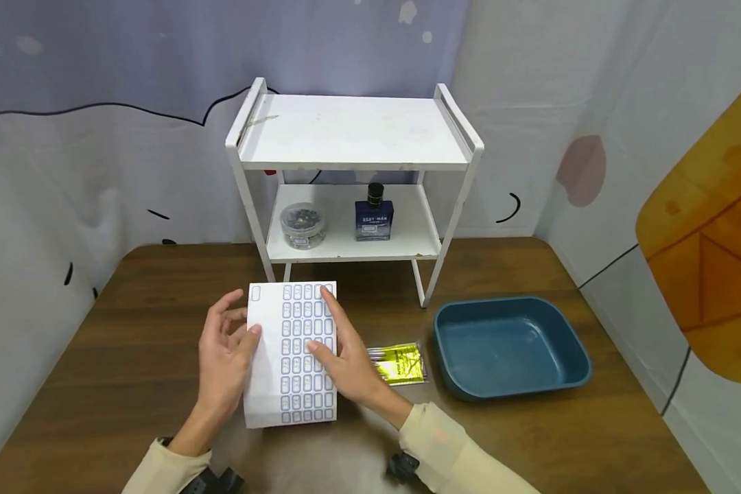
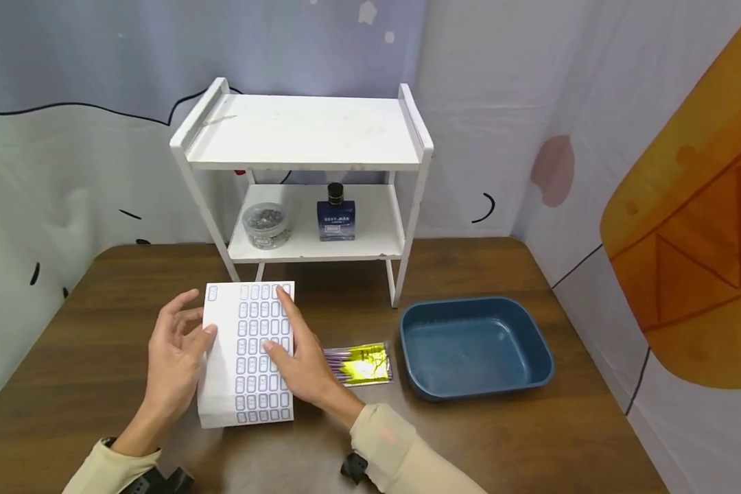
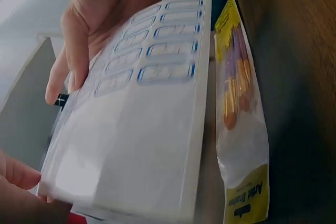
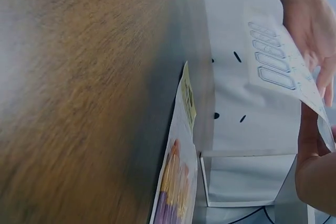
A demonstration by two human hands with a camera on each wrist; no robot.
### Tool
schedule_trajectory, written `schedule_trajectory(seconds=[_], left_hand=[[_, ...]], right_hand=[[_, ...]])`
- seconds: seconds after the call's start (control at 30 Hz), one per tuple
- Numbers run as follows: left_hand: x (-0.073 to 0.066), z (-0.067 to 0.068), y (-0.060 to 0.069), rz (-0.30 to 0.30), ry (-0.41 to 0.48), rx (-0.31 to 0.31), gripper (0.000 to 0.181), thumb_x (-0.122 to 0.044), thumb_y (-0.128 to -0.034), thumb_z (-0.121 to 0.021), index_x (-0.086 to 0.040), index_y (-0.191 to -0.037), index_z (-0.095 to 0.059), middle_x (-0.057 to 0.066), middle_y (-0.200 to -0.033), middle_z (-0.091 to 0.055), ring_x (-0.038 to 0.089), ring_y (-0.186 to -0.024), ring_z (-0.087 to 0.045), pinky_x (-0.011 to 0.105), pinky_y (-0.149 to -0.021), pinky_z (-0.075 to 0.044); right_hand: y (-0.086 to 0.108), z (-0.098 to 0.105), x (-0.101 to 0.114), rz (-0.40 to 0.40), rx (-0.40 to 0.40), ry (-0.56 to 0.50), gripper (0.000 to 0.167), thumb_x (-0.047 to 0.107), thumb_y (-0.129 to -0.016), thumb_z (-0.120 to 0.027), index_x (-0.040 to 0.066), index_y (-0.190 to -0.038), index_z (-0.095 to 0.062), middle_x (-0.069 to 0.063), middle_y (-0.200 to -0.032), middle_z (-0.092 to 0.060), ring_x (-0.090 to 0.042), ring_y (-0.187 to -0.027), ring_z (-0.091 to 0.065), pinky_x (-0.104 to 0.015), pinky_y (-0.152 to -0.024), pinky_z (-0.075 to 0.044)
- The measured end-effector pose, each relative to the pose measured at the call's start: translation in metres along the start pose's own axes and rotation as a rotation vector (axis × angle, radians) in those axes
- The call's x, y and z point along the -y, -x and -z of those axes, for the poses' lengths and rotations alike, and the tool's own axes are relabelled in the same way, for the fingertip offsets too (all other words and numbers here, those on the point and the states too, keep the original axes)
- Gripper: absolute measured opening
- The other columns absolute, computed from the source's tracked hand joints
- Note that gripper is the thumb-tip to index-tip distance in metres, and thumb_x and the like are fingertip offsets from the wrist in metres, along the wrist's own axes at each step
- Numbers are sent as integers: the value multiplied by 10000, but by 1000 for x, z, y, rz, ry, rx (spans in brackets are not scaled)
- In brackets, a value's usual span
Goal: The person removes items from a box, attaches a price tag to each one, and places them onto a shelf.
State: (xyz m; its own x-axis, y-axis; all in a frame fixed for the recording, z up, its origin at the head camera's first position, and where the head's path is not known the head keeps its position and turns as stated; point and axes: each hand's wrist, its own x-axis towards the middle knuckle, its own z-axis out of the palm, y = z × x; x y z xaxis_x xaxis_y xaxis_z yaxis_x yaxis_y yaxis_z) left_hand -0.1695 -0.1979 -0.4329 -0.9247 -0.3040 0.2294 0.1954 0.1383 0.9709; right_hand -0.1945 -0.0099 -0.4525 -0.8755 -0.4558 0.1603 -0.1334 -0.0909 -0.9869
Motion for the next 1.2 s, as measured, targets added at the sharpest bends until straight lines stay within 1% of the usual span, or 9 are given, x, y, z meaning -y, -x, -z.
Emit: schedule_trajectory(seconds=[0.13,0.33,0.43,0.57,0.67,0.8,0.97,1.07,1.2], left_hand=[[1,-2,-2,-52,12,15,476,199,-915,-500,36,-1361,-523,7,-1096,-544,54,-893,-618,118,-743,-512],[2,2,-7,-106,-15,77,297,190,-881,-581,120,-1164,-641,-125,-1049,-653,33,-895,-616,100,-803,-507],[3,4,-8,-132,2,137,301,185,-866,-611,136,-1162,-639,-151,-1044,-668,21,-878,-621,105,-789,-516],[2,7,-10,-147,0,249,350,167,-864,-629,134,-1213,-617,-153,-1092,-666,24,-910,-621,117,-793,-522],[0,10,-12,-141,-45,323,356,130,-874,-646,109,-1228,-627,-157,-1090,-664,53,-913,-626,138,-774,-534],[-3,11,-12,-107,-79,382,324,90,-874,-672,84,-1198,-661,-140,-1055,-678,63,-885,-637,168,-751,-550],[-4,9,-12,-77,-84,390,273,66,-878,-684,82,-1150,-683,-105,-1014,-685,51,-854,-628,172,-730,-546],[-4,6,-10,-48,-79,365,260,61,-884,-679,89,-1143,-685,-75,-963,-677,47,-828,-616,171,-706,-539],[-3,2,-8,-36,-90,333,257,73,-883,-674,90,-1139,-688,-4,-951,-657,64,-813,-598,166,-694,-533]], right_hand=[[5,8,3,-35,10,-41,811,-55,-1001,-442,418,-1581,-128,-184,-1471,-495,-436,-1001,-693,-412,-745,-615],[11,18,2,-65,26,-53,816,-59,-1001,-444,411,-1584,-120,-243,-1418,-537,-455,-955,-706,-442,-707,-614],[14,22,-1,-79,41,-58,827,-59,-999,-458,419,-1581,-118,-256,-1400,-551,-445,-953,-711,-453,-701,-613],[19,28,-3,-92,68,-64,837,-57,-997,-472,428,-1579,-115,-243,-1417,-544,-434,-960,-713,-456,-708,-612],[23,32,-3,-96,88,-60,835,-51,-995,-481,427,-1579,-124,-233,-1419,-547,-437,-950,-714,-454,-706,-612],[28,37,-6,-99,116,-39,839,-51,-986,-499,395,-1590,-124,-243,-1403,-557,-427,-927,-720,-441,-704,-614],[32,42,-10,-89,151,-34,848,-67,-973,-509,358,-1598,-126,-274,-1401,-547,-405,-929,-726,-436,-725,-613],[34,43,-12,-76,175,-51,842,-80,-971,-502,312,-1609,-116,-291,-1409,-532,-428,-950,-715,-437,-736,-611],[35,42,-14,-59,192,-71,835,-86,-973,-491,286,-1613,-106,-310,-1394,-534,-505,-955,-685,-437,-731,-611]])
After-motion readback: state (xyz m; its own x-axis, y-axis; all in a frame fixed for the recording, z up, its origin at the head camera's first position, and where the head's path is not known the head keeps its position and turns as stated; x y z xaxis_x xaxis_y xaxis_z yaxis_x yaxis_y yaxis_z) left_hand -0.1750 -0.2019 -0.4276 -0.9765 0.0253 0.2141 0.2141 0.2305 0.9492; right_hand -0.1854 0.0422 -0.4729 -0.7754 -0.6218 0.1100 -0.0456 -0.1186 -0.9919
